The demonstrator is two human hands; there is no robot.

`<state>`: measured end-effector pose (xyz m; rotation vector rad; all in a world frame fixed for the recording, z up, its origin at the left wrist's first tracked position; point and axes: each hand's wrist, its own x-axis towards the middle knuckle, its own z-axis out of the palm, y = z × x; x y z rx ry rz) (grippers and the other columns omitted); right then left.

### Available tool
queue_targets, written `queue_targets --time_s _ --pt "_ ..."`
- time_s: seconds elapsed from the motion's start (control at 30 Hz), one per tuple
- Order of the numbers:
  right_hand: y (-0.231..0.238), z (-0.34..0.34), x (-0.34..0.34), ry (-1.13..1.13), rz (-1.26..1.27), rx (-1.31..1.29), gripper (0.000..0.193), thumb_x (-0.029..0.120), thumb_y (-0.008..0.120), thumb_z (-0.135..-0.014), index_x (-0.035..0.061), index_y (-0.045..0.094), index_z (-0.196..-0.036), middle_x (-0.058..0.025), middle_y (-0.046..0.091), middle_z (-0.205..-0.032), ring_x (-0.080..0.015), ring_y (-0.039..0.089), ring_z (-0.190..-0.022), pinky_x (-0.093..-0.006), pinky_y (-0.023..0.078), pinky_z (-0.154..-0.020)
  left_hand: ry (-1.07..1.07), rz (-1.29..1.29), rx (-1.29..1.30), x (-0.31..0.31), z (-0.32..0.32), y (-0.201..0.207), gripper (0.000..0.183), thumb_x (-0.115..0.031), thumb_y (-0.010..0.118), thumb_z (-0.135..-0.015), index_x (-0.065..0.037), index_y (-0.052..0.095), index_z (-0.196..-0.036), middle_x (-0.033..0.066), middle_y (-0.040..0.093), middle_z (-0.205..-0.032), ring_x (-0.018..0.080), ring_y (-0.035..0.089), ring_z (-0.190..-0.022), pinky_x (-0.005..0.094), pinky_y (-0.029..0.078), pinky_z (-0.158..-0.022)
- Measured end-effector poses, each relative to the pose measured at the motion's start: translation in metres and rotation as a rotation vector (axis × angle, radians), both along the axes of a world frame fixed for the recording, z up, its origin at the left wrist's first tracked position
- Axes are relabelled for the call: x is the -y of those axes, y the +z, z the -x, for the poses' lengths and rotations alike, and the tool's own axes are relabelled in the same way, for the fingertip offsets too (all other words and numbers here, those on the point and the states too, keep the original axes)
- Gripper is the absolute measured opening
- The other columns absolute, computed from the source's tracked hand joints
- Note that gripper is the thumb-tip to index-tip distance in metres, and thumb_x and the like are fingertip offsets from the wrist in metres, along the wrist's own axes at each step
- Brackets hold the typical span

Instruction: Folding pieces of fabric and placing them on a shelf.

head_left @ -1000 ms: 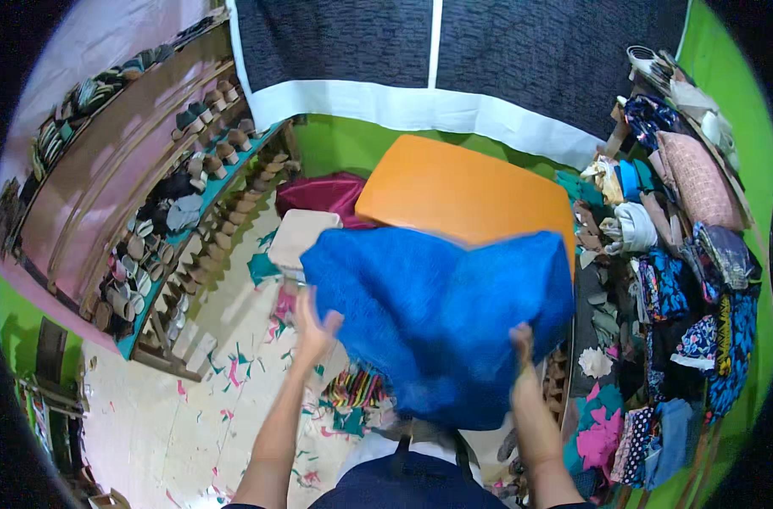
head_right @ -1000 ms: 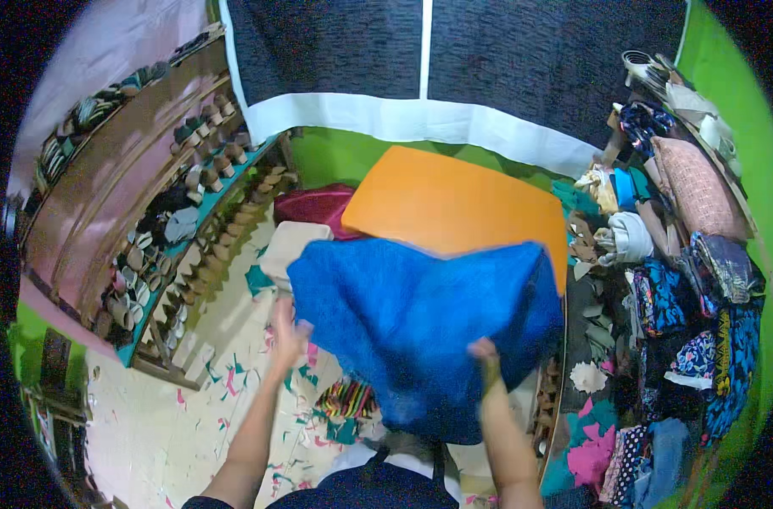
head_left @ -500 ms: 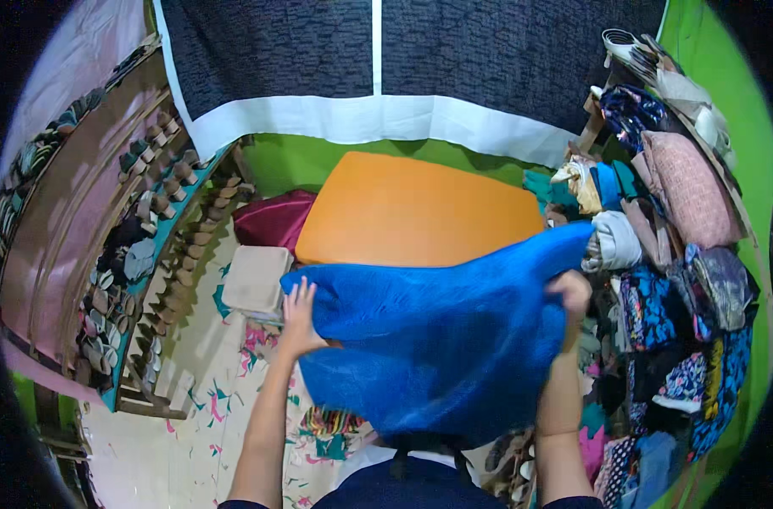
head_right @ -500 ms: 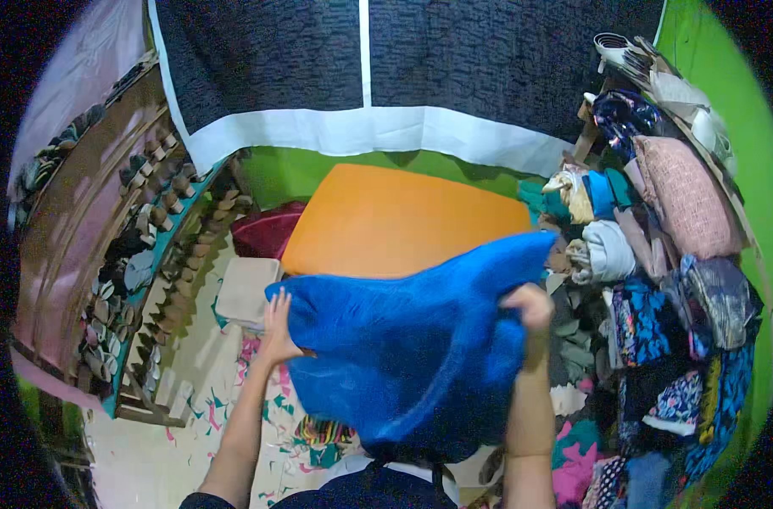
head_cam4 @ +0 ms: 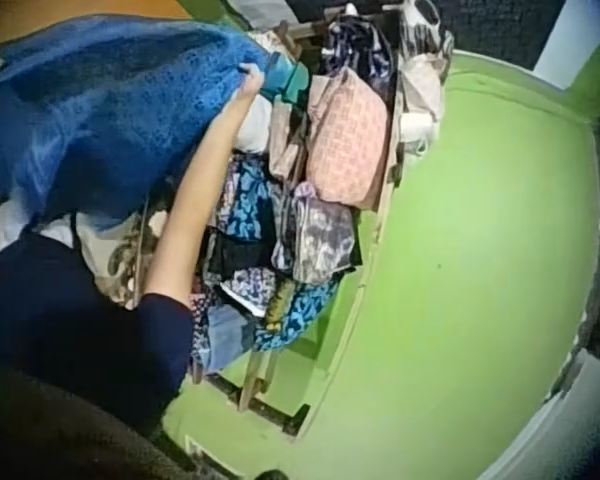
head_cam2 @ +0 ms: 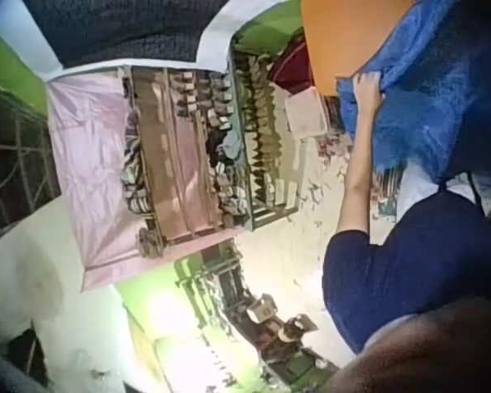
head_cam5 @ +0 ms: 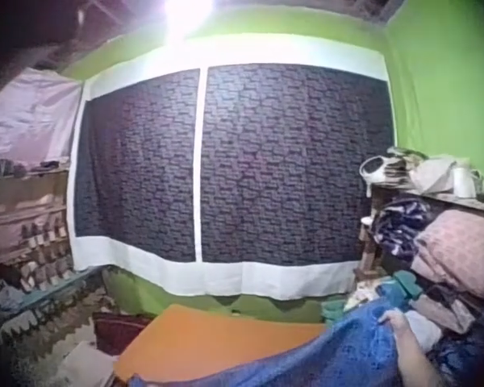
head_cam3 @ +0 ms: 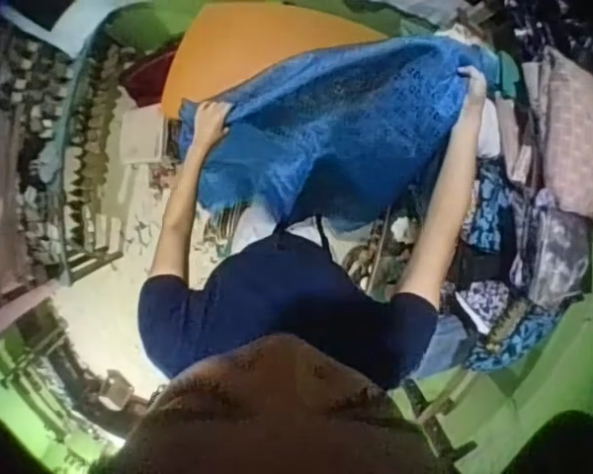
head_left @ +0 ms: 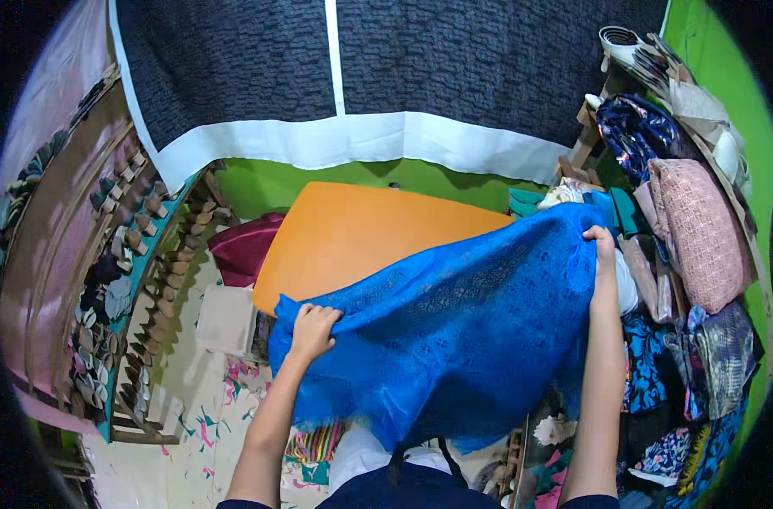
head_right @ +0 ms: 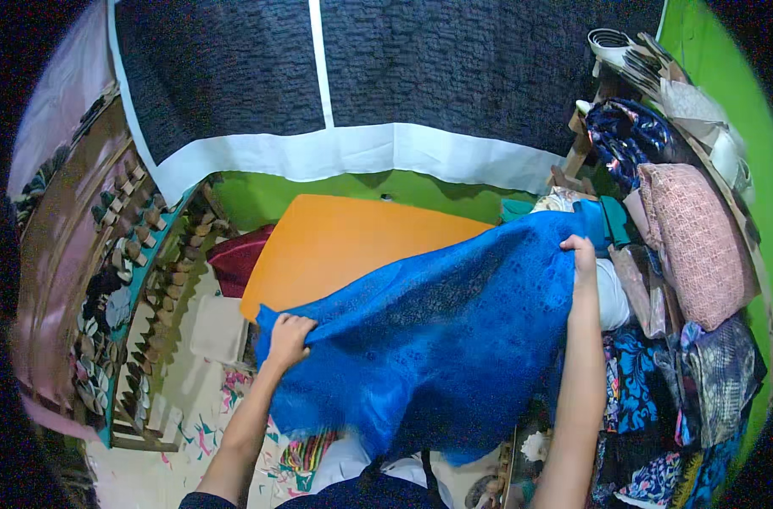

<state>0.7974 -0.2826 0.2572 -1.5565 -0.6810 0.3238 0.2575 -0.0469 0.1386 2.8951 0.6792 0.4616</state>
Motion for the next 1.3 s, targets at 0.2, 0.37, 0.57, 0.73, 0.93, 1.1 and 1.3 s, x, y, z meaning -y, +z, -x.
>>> queue_targets --time_s 0.2,0.37,0.57,0.73,0.93,1.1,1.3 --pt "0.041 -0.062 -0.028 0.071 -0.201 -0.366 0.012 0.014 0.05 -0.069 0.0048 0.056 -0.065 -0.0064 0.059 -0.069 -0.0152 0.055 -0.064 -0.027 0.045 -0.068 -0.022 -0.196 0.19 -0.045 -0.036 0.131 0.044 -0.007 0.067 -0.043 -0.009 0.059 -0.086 0.0056 0.059 -0.084 0.0231 0.054 -0.084 0.0375 0.037 -0.082" --pt "0.082 -0.06 -0.1 0.061 -0.178 -0.501 0.012 0.014 0.05 -0.068 0.0037 0.055 -0.063 -0.0081 0.059 -0.071 -0.016 0.055 -0.057 -0.0286 0.046 -0.058 -0.005 -0.272 0.338 -0.124 -0.072 0.194 0.034 -0.005 0.067 -0.048 -0.006 0.06 -0.081 0.0071 0.058 -0.078 0.0253 0.055 -0.081 0.0374 0.037 -0.081" --pt "0.033 -0.134 -0.154 -0.218 -0.008 -0.012 0.023 0.019 0.054 -0.073 -0.0014 0.055 -0.062 -0.0108 0.059 -0.063 -0.0193 0.056 -0.057 -0.032 0.043 -0.054 -0.023 -0.138 0.318 -0.213 -0.161 0.171 0.019 -0.013 0.064 -0.063 -0.008 0.061 -0.081 0.0086 0.061 -0.079 0.0266 0.056 -0.083 0.0365 0.038 -0.08" --pt "-0.03 -0.085 -0.19 -0.58 0.45 0.517 0.041 0.026 0.049 -0.083 -0.0116 0.051 -0.101 -0.0312 0.053 -0.103 -0.0467 0.051 -0.088 -0.0476 0.039 -0.079 -0.061 0.019 0.095 -0.264 -0.226 0.1 0.02 -0.017 0.065 -0.065 -0.009 0.063 -0.083 0.0109 0.062 -0.081 0.0279 0.057 -0.083 0.0393 0.04 -0.077" --pt "-0.135 0.143 -0.236 -0.047 0.888 0.657 0.054 0.039 0.044 -0.086 0.0111 0.037 -0.132 -0.0218 0.033 -0.135 -0.0392 0.026 -0.126 -0.06 0.013 -0.1 0.052 -0.109 -0.094 -0.283 -0.254 -0.015 0.066 -0.024 0.068 -0.065 -0.014 0.041 -0.125 0.0146 0.05 -0.116 0.0296 0.046 -0.109 0.0474 0.03 -0.098" --pt "-0.217 0.137 -0.223 -0.092 0.961 0.8 0.048 0.039 0.044 -0.086 0.0144 0.045 -0.127 -0.018 0.033 -0.136 -0.0375 0.025 -0.128 -0.0619 0.011 -0.1 0.155 -0.096 -0.071 -0.244 -0.214 -0.054 0.067 -0.03 0.062 -0.073 -0.018 0.034 -0.134 0.0161 0.029 -0.138 0.0343 0.028 -0.126 0.0517 0.02 -0.102" --pt "-0.225 0.131 -0.228 -0.064 0.886 0.759 0.042 0.034 0.042 -0.087 0.0133 0.049 -0.124 -0.0172 0.035 -0.135 -0.0367 0.025 -0.128 -0.0597 0.008 -0.102 0.197 -0.116 -0.094 -0.242 -0.169 -0.047 0.057 -0.033 0.055 -0.079 -0.015 0.04 -0.13 0.0183 0.026 -0.139 0.0352 0.027 -0.127 0.0518 0.018 -0.103"
